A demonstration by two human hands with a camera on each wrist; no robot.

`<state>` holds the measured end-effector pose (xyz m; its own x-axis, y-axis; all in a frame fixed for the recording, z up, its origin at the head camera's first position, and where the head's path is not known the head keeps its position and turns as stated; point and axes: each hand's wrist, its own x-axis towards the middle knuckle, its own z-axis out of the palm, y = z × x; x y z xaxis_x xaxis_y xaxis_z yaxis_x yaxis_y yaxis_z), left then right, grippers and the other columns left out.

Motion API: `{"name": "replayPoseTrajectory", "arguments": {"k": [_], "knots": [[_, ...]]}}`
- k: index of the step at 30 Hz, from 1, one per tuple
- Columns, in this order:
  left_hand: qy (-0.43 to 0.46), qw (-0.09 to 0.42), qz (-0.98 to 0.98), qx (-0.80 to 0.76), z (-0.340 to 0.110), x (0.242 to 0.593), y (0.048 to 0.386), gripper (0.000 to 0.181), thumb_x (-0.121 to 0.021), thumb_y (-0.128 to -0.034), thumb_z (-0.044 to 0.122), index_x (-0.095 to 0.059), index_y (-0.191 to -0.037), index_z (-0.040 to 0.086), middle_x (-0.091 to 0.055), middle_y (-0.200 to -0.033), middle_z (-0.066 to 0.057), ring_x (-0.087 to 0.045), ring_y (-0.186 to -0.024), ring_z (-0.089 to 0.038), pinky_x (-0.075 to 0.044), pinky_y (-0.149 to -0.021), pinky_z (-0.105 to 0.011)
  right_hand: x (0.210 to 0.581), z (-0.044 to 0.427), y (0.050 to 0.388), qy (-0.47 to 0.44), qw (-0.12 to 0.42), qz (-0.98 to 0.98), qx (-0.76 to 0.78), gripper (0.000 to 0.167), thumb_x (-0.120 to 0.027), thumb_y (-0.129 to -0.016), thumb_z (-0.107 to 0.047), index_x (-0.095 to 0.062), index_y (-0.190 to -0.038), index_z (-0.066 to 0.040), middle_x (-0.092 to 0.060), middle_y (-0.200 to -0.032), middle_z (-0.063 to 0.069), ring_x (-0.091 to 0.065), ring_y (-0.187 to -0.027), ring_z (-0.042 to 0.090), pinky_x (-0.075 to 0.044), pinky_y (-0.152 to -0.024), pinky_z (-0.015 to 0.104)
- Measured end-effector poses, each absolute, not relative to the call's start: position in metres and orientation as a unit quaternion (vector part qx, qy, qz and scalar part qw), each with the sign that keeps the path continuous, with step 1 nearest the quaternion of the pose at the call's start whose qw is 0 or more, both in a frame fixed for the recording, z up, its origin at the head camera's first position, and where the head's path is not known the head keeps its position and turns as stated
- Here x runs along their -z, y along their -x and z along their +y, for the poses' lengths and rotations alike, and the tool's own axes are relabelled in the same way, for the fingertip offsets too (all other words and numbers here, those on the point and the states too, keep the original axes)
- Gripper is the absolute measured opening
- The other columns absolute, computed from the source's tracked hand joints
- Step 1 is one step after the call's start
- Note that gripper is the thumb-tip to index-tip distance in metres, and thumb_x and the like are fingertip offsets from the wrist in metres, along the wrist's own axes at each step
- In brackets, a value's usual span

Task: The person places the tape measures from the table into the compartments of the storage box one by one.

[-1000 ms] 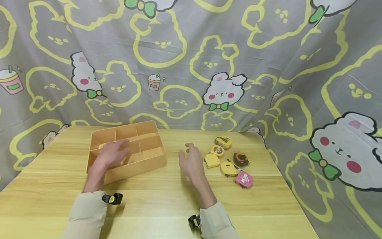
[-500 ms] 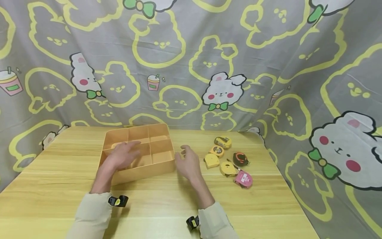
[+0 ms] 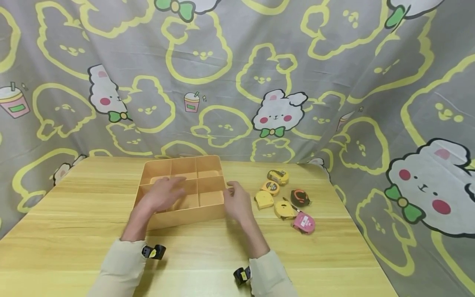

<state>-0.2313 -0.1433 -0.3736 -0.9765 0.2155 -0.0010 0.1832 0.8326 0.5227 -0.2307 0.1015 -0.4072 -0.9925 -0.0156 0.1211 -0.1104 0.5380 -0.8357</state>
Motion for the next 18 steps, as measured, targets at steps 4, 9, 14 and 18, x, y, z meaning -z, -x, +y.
{"name": "replayPoseTrajectory", "arguments": {"k": [4,9,14,18], "knots": [[-0.113,0.035,0.955,-0.274,-0.138,0.372,0.231,0.048,-0.050,-0.1046,0.025,-0.049,-0.149,0.008,-0.056,-0.141,-0.028,-0.043,-0.130,-0.050,-0.036,-0.109,-0.067,0.404,0.111,0.233,-0.020,0.030,-0.866,-0.500,0.036,-0.055,-0.103,-0.018,-0.062,-0.135,-0.004,-0.073,-0.117,0.018,-0.070,-0.107,0.032,-0.058,-0.089,0.045],[-0.118,0.045,0.952,-0.280,-0.133,0.371,0.229,0.048,-0.051,-0.1048,0.026,-0.049,-0.150,0.009,-0.054,-0.138,-0.030,-0.046,-0.125,-0.046,-0.041,-0.104,-0.064,0.403,0.119,0.236,-0.014,-0.018,-0.840,-0.542,0.039,-0.054,-0.104,-0.018,-0.058,-0.139,-0.001,-0.067,-0.127,0.026,-0.069,-0.112,0.040,-0.061,-0.087,0.044],[-0.123,0.052,0.948,-0.288,-0.132,0.372,0.228,0.048,-0.051,-0.1054,0.025,-0.048,-0.151,0.009,-0.054,-0.142,-0.028,-0.044,-0.131,-0.046,-0.042,-0.105,-0.064,0.402,0.126,0.239,-0.013,-0.045,-0.817,-0.575,0.041,-0.056,-0.103,-0.017,-0.056,-0.140,0.001,-0.066,-0.127,0.028,-0.069,-0.110,0.041,-0.062,-0.087,0.044],[-0.135,0.058,0.944,-0.296,-0.130,0.372,0.228,0.047,-0.050,-0.1052,0.022,-0.049,-0.150,0.009,-0.054,-0.144,-0.026,-0.043,-0.135,-0.047,-0.042,-0.107,-0.064,0.402,0.134,0.241,-0.010,-0.056,-0.812,-0.581,0.042,-0.058,-0.102,-0.015,-0.056,-0.140,0.002,-0.066,-0.127,0.028,-0.069,-0.112,0.039,-0.061,-0.088,0.041]]}}
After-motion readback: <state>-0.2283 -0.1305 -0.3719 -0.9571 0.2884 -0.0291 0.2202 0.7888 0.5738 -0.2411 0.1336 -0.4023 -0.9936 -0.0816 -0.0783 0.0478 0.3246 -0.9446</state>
